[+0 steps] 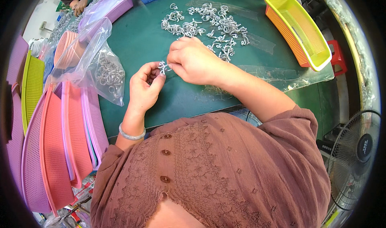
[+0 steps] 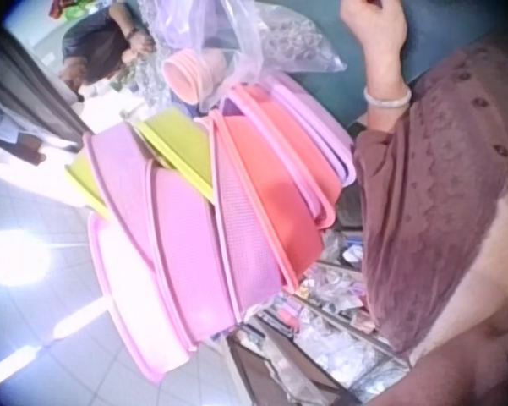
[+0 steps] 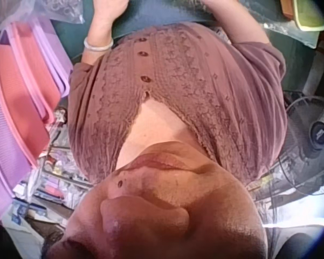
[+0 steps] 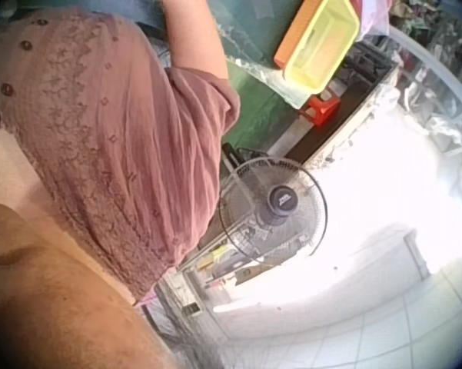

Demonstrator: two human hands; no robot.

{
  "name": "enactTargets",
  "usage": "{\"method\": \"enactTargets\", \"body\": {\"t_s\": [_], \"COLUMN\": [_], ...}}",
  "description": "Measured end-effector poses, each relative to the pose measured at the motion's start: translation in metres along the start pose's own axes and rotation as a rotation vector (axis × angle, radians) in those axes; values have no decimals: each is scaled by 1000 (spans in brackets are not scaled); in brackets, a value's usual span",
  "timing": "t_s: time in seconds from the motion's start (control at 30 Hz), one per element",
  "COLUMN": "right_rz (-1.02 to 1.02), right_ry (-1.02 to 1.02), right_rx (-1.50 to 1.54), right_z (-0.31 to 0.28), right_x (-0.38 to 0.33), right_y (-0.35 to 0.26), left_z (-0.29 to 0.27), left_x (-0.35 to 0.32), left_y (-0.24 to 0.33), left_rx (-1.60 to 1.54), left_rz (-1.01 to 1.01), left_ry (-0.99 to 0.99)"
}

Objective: The person picks up metal hooks from a pile on a workbench, holds them in their hand, and then places them into a clear plastic bag.

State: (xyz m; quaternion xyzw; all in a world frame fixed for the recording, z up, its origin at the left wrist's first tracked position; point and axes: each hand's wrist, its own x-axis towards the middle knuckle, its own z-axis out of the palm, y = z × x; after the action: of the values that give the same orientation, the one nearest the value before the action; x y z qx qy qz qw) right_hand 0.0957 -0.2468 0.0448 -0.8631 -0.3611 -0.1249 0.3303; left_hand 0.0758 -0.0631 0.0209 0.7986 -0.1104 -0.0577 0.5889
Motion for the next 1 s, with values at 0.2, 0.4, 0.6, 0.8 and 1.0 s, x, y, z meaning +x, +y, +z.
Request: {"method": "enactTargets", "body": {"t_s": [0.2,0.4,0.6,0.8,1.0], "right_rz": [147,243,310,484,622], "right_ry": [102,-54,-81,-128,-220], "right_rx": [128,284,319,579,815], "right_z": [11,3,1,2,2], "right_x": [-6,-4,-4,-6,-6], "right_y": [1,0,3,8,11], "left_z": [-2,-4,2,-2,3], "left_x": [-2,0,2,7,6], "left_y": [-2,-10,1,-8,7], "left_rx": [-97,-172,38,-251,364], "left_rz": [11,100,191,48,472], "left_ry": [-67,26,84,-11,189]}}
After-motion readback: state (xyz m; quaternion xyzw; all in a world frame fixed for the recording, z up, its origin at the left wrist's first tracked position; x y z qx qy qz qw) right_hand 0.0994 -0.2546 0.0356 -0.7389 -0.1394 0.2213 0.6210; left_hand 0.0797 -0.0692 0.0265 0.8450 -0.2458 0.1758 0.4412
